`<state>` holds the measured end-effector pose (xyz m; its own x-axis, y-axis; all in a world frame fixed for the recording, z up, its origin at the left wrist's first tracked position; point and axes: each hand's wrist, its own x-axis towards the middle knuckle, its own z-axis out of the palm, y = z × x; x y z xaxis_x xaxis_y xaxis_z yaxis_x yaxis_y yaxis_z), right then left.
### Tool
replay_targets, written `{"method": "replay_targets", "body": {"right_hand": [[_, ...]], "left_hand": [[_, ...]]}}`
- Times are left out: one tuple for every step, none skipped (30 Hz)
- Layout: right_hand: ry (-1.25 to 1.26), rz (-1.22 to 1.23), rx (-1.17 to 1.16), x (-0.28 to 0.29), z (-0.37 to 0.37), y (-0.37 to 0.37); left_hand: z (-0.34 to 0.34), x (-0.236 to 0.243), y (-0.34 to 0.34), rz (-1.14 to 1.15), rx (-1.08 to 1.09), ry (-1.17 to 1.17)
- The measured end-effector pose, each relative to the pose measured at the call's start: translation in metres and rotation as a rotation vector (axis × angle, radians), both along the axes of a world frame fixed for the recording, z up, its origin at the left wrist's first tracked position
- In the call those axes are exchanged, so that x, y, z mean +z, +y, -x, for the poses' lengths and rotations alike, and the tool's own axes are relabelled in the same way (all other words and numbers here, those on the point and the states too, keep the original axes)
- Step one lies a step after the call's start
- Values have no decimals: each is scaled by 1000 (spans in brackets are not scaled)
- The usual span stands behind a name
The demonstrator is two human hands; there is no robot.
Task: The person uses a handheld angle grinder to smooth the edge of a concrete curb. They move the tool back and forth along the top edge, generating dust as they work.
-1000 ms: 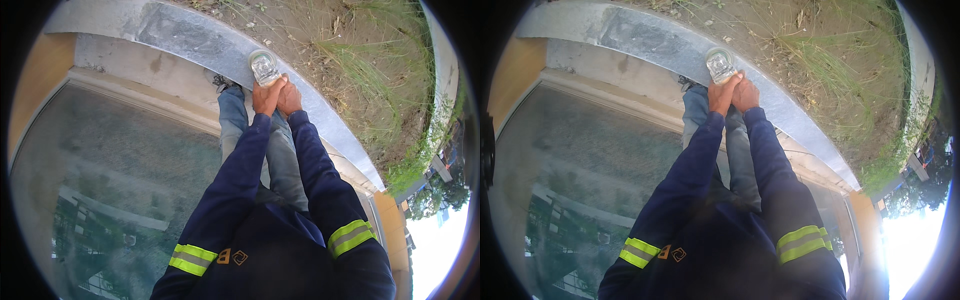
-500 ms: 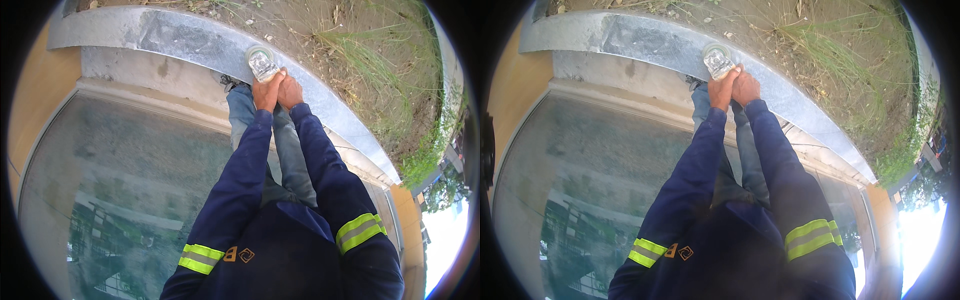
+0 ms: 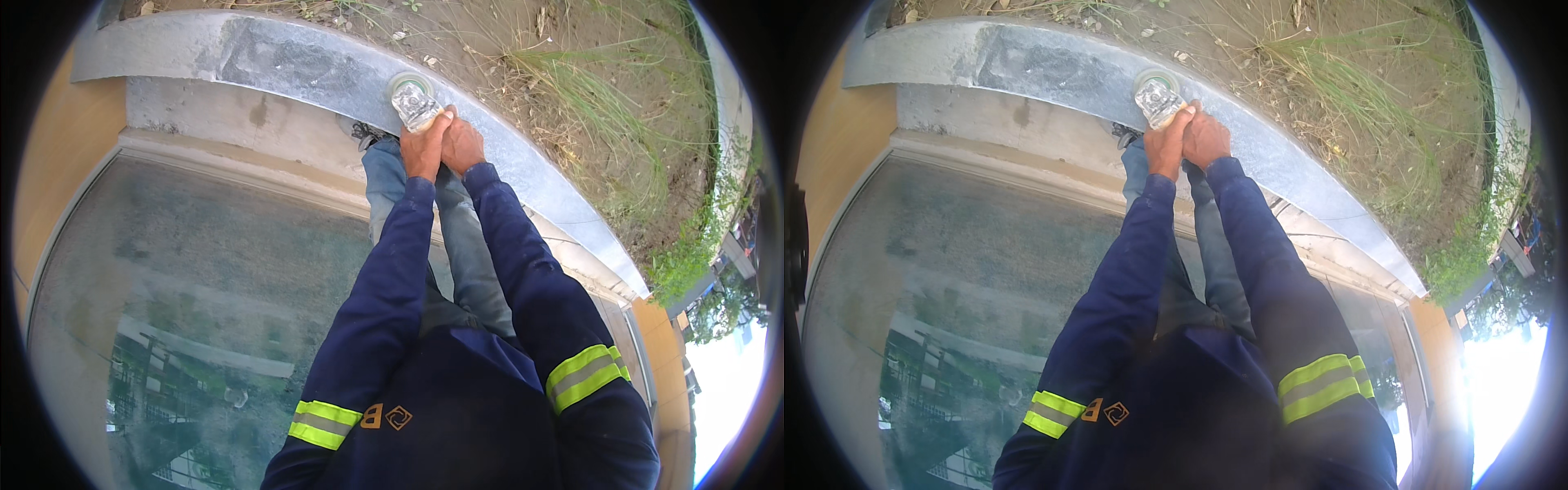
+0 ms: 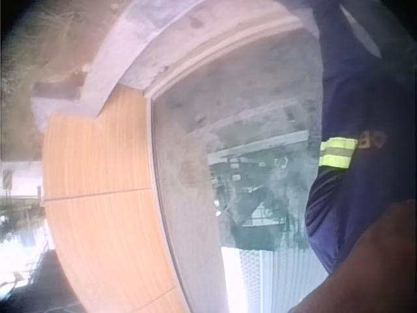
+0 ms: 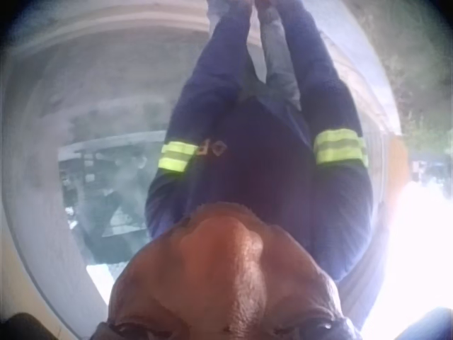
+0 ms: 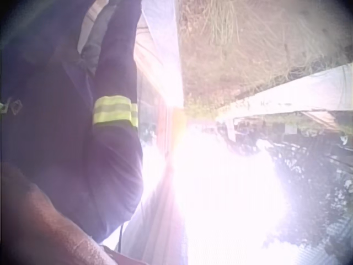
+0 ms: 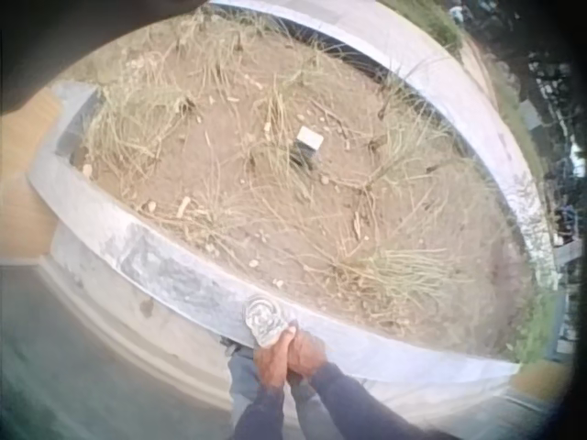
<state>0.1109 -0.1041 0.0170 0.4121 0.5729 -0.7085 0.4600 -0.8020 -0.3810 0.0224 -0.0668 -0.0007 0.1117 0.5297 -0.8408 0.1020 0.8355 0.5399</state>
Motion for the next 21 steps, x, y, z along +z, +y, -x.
{"method": "replay_targets", "body": {"right_hand": [[9, -7, 14, -3, 1, -1], [17, -14, 27, -5, 3, -3], [24, -20, 40, -6, 4, -6], [53, -42, 23, -4, 9, -7], [57, -4, 9, 0, 10, -9], [60, 34, -5, 3, 10, -12], [59, 79, -19, 7, 8, -16], [55, 92, -25, 10, 3, -18], [49, 77, -26, 10, 2, -16], [38, 62, -27, 10, -2, -12], [35, 50, -33, 8, -4, -11], [36, 29, -29, 4, -5, -6], [35, 8, -26, -1, -7, 2], [35, -13, -24, -4, -6, 6], [33, -24, -2, -3, 0, 6], [30, -38, 20, -4, 6, 6], [26, -51, 41, -4, 9, 4], [54, -7, 23, -3, 10, -1], [62, 15, 23, 2, 13, -3], [69, 38, 23, 7, 14, -8], [76, 63, 24, 11, 12, -11]], "left_hand": [[1, 1, 1, 3, 33, -18], [1, 4, 0, 5, 65, -36], [2, 6, -2, 9, 98, -55], [8, 12, 0, 47, 80, -53], [11, 8, -6, 32, 38, -2], [12, 3, -14, 18, -3, 50], [8, 7, -18, 10, -45, 97], [5, 9, -21, 22, -15, 5], [2, 8, -19, 13, -22, 13], [-3, 5, -15, 4, -28, 15], [-6, 9, -9, -2, -39, 25], [-6, 12, 1, 14, -30, -30], [-3, 10, 4, -9, -3, -29], [-2, 7, 8, -32, 23, -28], [-1, 5, 9, -55, 49, -26], [2, 5, 10, -35, 76, 25], [4, 6, 8, -16, 64, 21], [7, 10, 2, 5, 51, 16], [14, 11, -2, 20, 45, 17], [14, 11, -8, 52, 15, 94], [13, 10, -13, 38, 8, 59]]}}
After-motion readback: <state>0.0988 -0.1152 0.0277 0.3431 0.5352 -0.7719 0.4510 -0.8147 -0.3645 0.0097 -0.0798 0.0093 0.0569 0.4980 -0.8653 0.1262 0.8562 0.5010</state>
